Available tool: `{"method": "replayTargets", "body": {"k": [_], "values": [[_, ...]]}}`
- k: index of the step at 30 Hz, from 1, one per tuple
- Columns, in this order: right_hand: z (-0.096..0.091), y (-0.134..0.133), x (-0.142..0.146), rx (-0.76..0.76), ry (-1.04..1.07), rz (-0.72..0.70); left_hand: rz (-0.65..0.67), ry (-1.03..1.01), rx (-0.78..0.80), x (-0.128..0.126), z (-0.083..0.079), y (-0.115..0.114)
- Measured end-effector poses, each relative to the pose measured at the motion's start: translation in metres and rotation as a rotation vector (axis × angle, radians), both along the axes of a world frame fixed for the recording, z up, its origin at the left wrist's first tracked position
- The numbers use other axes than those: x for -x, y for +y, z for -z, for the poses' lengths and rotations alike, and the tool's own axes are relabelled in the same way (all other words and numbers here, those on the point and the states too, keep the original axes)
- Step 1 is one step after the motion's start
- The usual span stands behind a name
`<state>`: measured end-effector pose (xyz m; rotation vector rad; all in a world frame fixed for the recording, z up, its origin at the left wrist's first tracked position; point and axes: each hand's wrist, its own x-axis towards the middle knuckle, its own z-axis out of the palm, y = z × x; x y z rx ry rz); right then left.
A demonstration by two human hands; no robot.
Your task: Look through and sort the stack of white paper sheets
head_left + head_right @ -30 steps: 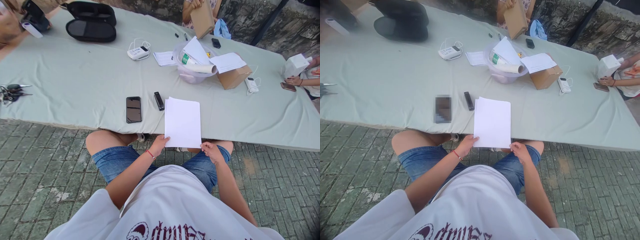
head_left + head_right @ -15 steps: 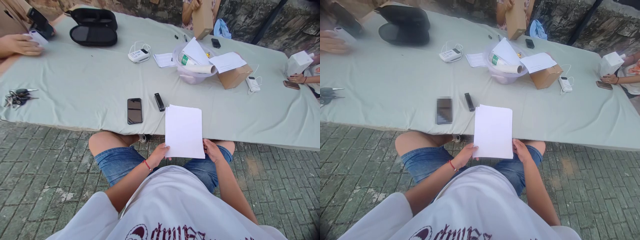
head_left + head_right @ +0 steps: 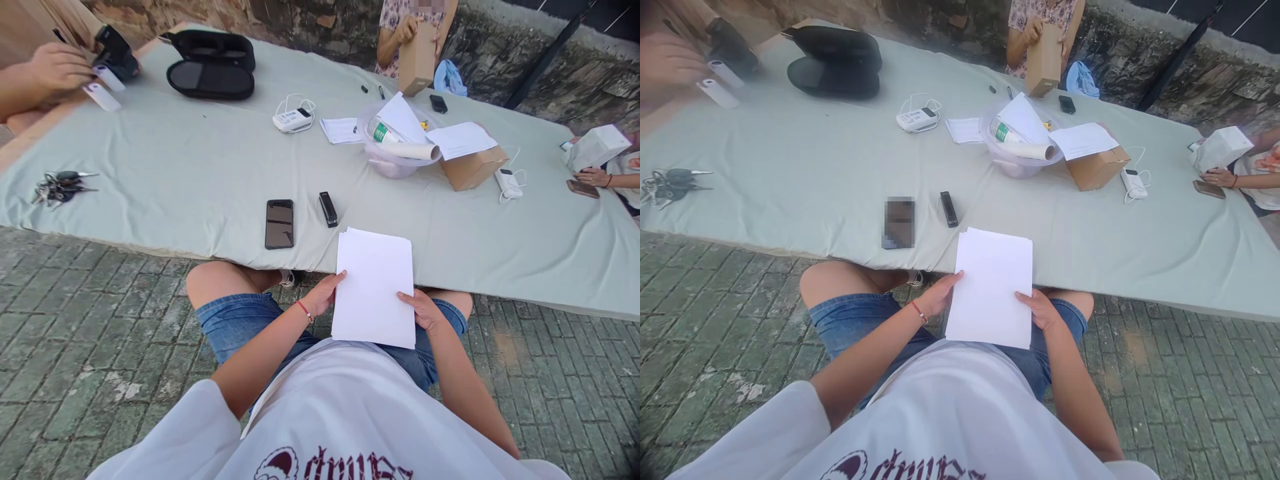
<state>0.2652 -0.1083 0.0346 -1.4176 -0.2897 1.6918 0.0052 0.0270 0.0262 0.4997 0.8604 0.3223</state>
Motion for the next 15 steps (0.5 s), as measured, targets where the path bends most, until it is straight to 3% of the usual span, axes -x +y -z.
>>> {"method": "replayTargets", "body": {"k": [4,7,11,15], "values": [[0.003,0.003,0.006,-0.026,0.058,0.048,0.054,-0.076,0.167,-0.021,0.004,-0.004],[0.006,0.004,0.012,-0.021,0.063,0.068,0.047,-0.025,0.168,-0.029,0.003,-0.016],[-0.002,0.006,0.010,-0.063,-0.064,0.051,-0.010,0.014,-0.074,-0.027,-0.012,-0.017],[-0.029,0.027,-0.006,-0.262,-0.222,0.072,0.047,-0.019,-0.421,-0.026,-0.049,0.015]]}}
